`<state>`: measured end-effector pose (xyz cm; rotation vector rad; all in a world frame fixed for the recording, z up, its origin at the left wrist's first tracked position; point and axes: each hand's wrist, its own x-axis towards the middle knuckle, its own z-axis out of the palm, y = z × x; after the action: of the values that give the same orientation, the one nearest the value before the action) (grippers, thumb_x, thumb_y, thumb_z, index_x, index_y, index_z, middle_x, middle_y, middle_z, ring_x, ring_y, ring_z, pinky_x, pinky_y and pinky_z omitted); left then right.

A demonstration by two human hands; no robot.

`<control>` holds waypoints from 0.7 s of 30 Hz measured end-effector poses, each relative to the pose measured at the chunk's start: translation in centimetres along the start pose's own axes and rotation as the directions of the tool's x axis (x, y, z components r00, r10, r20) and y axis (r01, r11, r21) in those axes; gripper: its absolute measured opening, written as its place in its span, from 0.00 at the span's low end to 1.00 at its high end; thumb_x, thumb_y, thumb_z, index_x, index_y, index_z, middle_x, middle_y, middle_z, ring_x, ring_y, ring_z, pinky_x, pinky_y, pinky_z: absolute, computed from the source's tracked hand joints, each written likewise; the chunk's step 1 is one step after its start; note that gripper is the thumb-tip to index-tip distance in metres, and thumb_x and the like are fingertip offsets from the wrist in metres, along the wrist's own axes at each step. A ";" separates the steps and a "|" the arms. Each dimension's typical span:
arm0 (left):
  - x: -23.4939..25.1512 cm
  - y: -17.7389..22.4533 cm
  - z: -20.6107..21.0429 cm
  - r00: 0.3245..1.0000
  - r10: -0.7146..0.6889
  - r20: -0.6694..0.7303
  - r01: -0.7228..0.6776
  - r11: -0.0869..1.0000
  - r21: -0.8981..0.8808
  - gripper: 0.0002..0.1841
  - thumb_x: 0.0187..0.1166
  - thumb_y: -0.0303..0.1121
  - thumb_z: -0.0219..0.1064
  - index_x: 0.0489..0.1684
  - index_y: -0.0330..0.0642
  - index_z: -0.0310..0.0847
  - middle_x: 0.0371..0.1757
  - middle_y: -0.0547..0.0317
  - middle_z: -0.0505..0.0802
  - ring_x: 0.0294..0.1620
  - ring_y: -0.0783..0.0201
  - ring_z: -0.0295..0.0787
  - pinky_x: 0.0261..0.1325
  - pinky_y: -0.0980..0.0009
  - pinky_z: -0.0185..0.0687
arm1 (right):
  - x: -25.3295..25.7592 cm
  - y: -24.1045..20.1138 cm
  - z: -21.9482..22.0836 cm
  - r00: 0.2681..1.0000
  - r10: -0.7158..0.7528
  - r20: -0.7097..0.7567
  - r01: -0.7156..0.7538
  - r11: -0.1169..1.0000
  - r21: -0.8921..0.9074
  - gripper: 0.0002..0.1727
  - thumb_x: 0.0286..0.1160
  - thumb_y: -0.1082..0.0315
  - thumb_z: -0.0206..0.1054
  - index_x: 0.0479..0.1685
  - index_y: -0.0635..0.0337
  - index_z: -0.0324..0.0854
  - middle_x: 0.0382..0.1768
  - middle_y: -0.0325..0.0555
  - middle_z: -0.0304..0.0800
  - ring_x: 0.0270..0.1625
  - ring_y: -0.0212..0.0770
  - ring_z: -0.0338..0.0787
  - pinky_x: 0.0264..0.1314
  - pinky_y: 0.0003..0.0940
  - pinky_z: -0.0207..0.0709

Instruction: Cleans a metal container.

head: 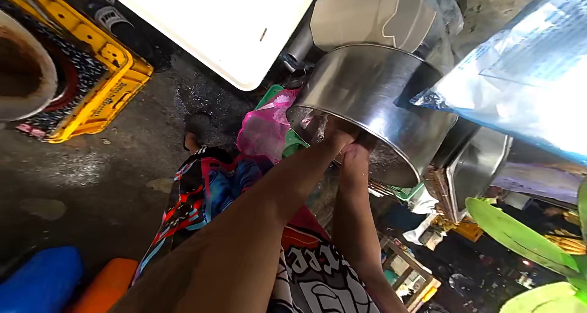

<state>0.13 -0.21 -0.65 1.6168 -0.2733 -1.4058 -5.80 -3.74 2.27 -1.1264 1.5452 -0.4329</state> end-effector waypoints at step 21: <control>-0.9 -11.5 1.5 0.903 0.408 -0.130 -0.409 0.731 -0.546 0.47 0.62 0.39 0.87 0.81 0.34 0.61 0.63 0.46 0.89 0.64 0.59 0.89 0.72 0.57 0.86 | 2.0 11.2 -3.6 0.677 -0.735 -0.042 0.736 0.675 0.057 0.54 0.81 0.48 0.65 0.93 0.58 0.28 0.86 0.54 0.57 0.84 0.42 0.69 0.82 0.45 0.73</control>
<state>-5.91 5.75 -8.56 0.9833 -0.1739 -1.0079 -13.63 -1.07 -6.33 -1.6805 1.0035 -1.0349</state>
